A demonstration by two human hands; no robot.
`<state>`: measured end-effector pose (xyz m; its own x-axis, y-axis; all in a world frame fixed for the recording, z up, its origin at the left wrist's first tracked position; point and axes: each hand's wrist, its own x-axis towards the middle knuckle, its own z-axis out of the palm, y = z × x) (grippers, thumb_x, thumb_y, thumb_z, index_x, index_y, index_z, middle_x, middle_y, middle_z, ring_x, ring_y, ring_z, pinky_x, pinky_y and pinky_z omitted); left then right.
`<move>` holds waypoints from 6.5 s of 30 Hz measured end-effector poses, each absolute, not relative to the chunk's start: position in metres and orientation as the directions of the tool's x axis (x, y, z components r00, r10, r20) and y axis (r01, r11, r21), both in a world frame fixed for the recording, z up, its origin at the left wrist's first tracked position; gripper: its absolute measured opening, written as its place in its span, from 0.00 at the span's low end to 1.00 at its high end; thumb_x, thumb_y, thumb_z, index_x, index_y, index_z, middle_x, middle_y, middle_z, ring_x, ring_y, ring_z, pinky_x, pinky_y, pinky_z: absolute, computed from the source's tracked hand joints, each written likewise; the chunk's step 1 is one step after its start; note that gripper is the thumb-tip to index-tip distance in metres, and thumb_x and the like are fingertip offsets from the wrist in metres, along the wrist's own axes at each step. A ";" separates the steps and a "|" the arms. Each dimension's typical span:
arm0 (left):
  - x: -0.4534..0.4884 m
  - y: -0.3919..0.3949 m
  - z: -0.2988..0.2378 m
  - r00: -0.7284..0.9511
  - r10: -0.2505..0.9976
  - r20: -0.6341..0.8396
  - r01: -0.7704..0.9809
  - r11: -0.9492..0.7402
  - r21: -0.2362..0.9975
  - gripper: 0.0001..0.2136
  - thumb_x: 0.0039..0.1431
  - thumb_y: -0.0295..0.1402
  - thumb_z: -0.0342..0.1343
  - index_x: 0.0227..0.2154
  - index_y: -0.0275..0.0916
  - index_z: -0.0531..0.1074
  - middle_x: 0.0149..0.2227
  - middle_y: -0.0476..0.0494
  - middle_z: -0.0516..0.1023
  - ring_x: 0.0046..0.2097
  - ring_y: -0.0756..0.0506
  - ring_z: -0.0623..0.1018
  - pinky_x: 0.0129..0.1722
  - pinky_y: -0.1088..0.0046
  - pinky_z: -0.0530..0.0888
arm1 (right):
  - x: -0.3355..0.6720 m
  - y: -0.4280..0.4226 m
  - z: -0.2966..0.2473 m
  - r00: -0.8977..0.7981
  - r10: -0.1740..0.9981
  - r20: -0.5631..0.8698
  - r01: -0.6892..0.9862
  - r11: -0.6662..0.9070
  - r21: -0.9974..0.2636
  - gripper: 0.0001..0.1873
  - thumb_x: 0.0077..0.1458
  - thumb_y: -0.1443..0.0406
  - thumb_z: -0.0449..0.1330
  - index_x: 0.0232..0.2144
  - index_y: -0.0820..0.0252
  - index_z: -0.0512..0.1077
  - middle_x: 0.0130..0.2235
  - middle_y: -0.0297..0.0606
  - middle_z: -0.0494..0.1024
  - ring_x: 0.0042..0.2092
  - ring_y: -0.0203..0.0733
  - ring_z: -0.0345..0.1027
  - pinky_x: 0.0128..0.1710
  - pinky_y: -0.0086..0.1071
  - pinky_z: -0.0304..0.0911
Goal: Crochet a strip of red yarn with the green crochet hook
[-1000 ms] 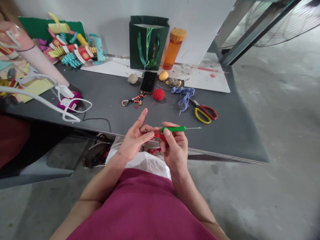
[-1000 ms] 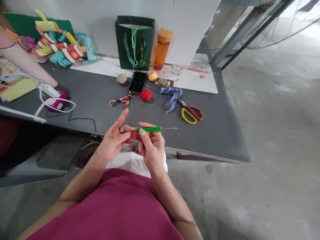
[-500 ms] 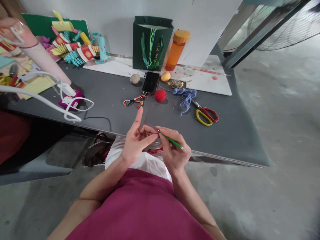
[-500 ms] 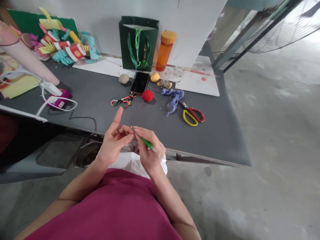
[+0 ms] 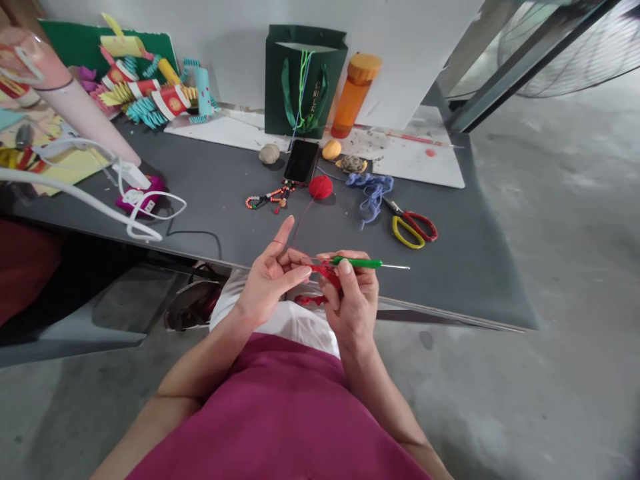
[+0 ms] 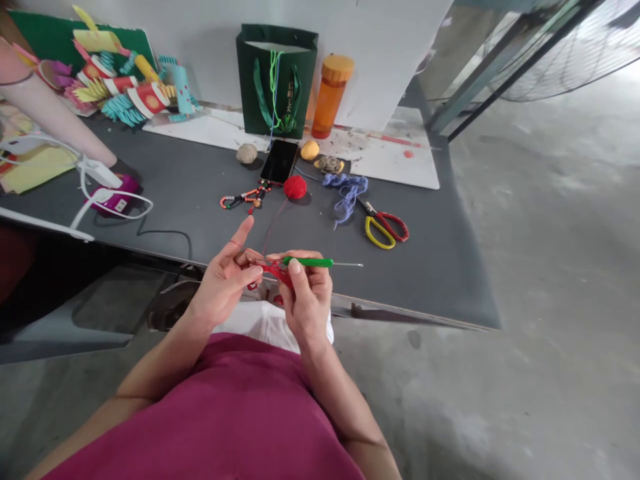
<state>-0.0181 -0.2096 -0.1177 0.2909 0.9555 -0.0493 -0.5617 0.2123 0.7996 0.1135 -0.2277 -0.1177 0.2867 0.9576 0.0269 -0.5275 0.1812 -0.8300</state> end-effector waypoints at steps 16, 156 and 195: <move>-0.024 -0.208 -0.117 0.230 0.973 0.005 -0.439 0.100 0.893 0.40 0.52 0.32 0.72 0.69 0.48 0.67 0.33 0.50 0.81 0.33 0.50 0.75 0.35 0.75 0.75 | 0.125 -0.226 -0.115 0.229 0.964 0.136 -0.340 0.210 -0.917 0.17 0.61 0.48 0.64 0.36 0.50 0.67 0.29 0.29 0.84 0.12 0.26 0.51 0.09 0.26 0.40; -0.027 -0.229 -0.108 -0.152 0.952 0.265 0.099 -0.252 0.963 0.30 0.60 0.32 0.68 0.65 0.48 0.72 0.34 0.48 0.85 0.36 0.46 0.79 0.41 0.69 0.76 | 0.138 -0.247 -0.119 -0.115 0.566 0.816 0.479 0.752 -0.454 0.21 0.64 0.74 0.63 0.55 0.50 0.76 0.46 0.40 0.88 0.43 0.44 0.85 0.34 0.35 0.80; -0.025 -0.225 -0.105 0.350 0.926 -0.142 -0.574 0.332 0.749 0.33 0.49 0.28 0.73 0.61 0.48 0.77 0.31 0.53 0.76 0.29 0.54 0.70 0.33 0.74 0.69 | 0.116 -0.239 -0.126 0.117 0.946 0.301 -0.297 0.322 -0.899 0.06 0.68 0.56 0.60 0.41 0.48 0.68 0.31 0.27 0.85 0.14 0.31 0.64 0.10 0.25 0.57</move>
